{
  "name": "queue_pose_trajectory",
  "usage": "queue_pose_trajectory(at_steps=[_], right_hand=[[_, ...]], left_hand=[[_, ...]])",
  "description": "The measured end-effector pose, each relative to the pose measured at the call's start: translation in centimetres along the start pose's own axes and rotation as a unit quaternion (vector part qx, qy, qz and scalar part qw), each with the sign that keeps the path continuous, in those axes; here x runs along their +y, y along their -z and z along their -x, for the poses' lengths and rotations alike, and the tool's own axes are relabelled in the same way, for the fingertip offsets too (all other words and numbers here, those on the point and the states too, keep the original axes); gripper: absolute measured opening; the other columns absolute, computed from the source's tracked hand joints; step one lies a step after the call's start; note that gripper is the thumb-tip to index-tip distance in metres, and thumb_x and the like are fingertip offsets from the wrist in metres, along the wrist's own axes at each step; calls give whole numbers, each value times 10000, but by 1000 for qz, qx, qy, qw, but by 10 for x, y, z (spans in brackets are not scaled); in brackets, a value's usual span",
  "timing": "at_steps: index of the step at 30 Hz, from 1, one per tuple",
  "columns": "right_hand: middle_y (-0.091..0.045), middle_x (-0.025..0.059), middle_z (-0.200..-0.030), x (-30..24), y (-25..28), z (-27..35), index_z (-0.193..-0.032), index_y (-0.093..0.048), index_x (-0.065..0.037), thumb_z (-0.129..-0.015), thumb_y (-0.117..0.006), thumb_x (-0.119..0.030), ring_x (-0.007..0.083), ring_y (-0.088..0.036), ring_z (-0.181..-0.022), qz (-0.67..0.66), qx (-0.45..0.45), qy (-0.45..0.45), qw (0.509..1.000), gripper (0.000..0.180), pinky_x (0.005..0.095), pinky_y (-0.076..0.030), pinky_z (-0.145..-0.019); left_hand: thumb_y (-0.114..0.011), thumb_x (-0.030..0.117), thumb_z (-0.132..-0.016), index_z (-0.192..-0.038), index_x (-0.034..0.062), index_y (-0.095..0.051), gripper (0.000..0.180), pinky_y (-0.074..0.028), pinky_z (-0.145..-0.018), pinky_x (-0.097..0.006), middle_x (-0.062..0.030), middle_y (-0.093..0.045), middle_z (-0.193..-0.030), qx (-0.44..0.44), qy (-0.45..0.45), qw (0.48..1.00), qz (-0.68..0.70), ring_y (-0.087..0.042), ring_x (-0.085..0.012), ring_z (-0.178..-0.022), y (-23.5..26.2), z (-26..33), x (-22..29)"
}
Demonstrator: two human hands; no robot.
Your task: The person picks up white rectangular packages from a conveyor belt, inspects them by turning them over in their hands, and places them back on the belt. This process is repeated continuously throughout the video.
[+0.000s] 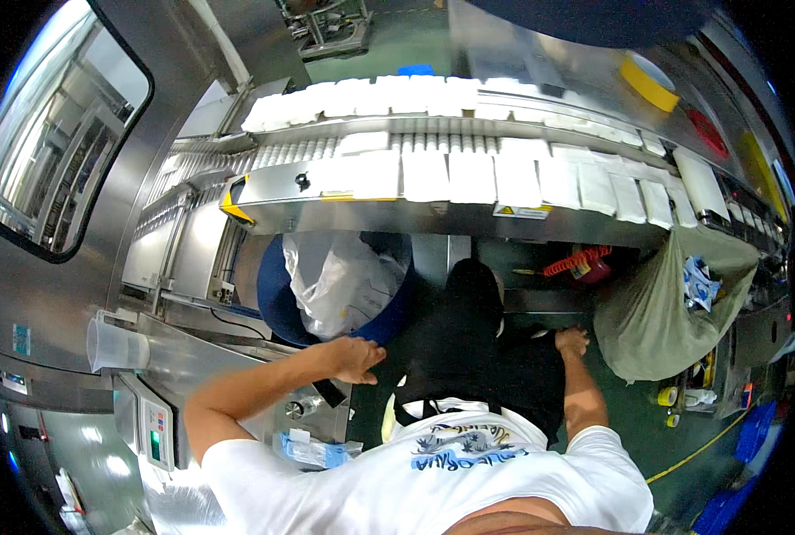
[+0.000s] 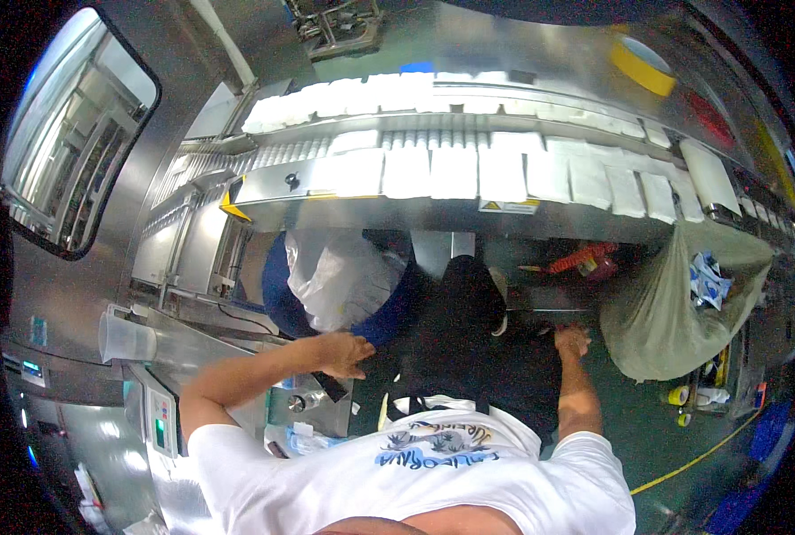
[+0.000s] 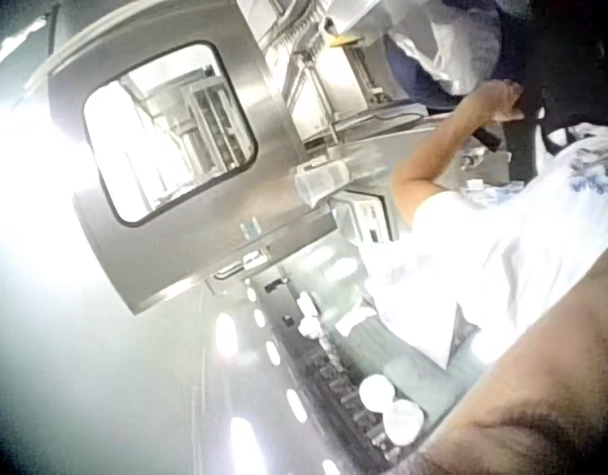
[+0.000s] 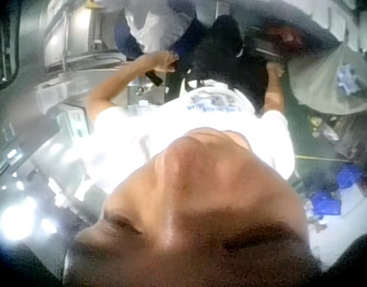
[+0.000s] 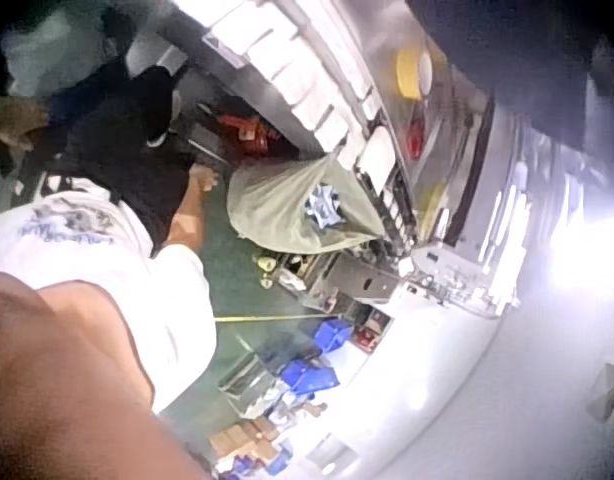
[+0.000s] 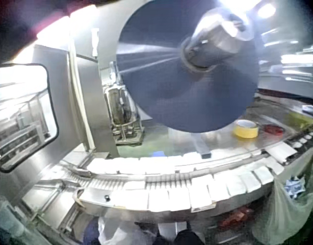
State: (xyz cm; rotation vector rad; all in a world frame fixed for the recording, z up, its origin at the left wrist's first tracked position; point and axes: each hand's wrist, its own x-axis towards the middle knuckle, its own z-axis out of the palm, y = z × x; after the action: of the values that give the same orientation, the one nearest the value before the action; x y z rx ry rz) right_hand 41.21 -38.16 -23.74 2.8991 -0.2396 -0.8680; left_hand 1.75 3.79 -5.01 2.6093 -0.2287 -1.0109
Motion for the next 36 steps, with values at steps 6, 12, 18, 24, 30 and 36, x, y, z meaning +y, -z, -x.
queue_pose_trajectory(at_steps=[6,12,18,24,30,36], right_hand=[[-299,320,-1648,-4,8,38,-1694,-4,-47,-875,-671,-744,486,-430,-1455,84,-70,-32,994,1266,561,-475,-1125],[-192,365,-1686,37,-16,42,-1681,98,-24,-799,-756,-765,490,-411,-1477,37,-93,-27,995,1434,588,-458,-1130],[-318,349,-1625,49,-23,57,-1672,-2,22,-791,-773,-754,493,-464,-1426,6,-42,-91,995,1405,587,-467,-1119],[-370,247,-1622,19,7,95,-1662,-156,-40,-864,-759,-662,447,-475,-1418,-37,-3,-161,986,1178,598,-521,-1050],[-371,215,-1605,31,5,83,-1689,-128,-88,-939,-630,-710,458,-453,-1416,-17,-16,-184,983,1097,598,-520,-1030],[-414,233,-1563,24,-8,73,-1680,-157,-81,-928,-624,-724,441,-488,-1370,10,6,-176,984,1094,585,-534,-995]], left_hand=[[-687,437,-973,-1259,-37,-571,565,-568,-860,-570,-268,-699,-1030,-55,-66,993,86,-692,-484,-1004,51,20,30],[-699,391,-980,-1250,-40,-571,524,-573,-836,-563,-300,-701,-1058,61,-131,977,159,-695,-487,-989,34,37,32],[-724,360,-937,-1307,-52,-563,577,-582,-835,-565,-284,-701,-1078,-28,-130,984,120,-710,-482,-973,24,43,26],[-687,391,-991,-1373,-53,-563,599,-588,-897,-514,-317,-684,-1188,-12,-138,978,154,-701,-471,-1086,54,47,23],[-658,476,-1021,-1429,-42,-554,667,-579,-971,-484,-329,-649,-1339,-52,-110,976,183,-680,-444,-1197,55,37,19],[-684,475,-1000,-1429,-3,-540,658,-588,-902,-513,-291,-678,-1232,-58,-98,983,145,-703,-461,-1080,75,41,20]])
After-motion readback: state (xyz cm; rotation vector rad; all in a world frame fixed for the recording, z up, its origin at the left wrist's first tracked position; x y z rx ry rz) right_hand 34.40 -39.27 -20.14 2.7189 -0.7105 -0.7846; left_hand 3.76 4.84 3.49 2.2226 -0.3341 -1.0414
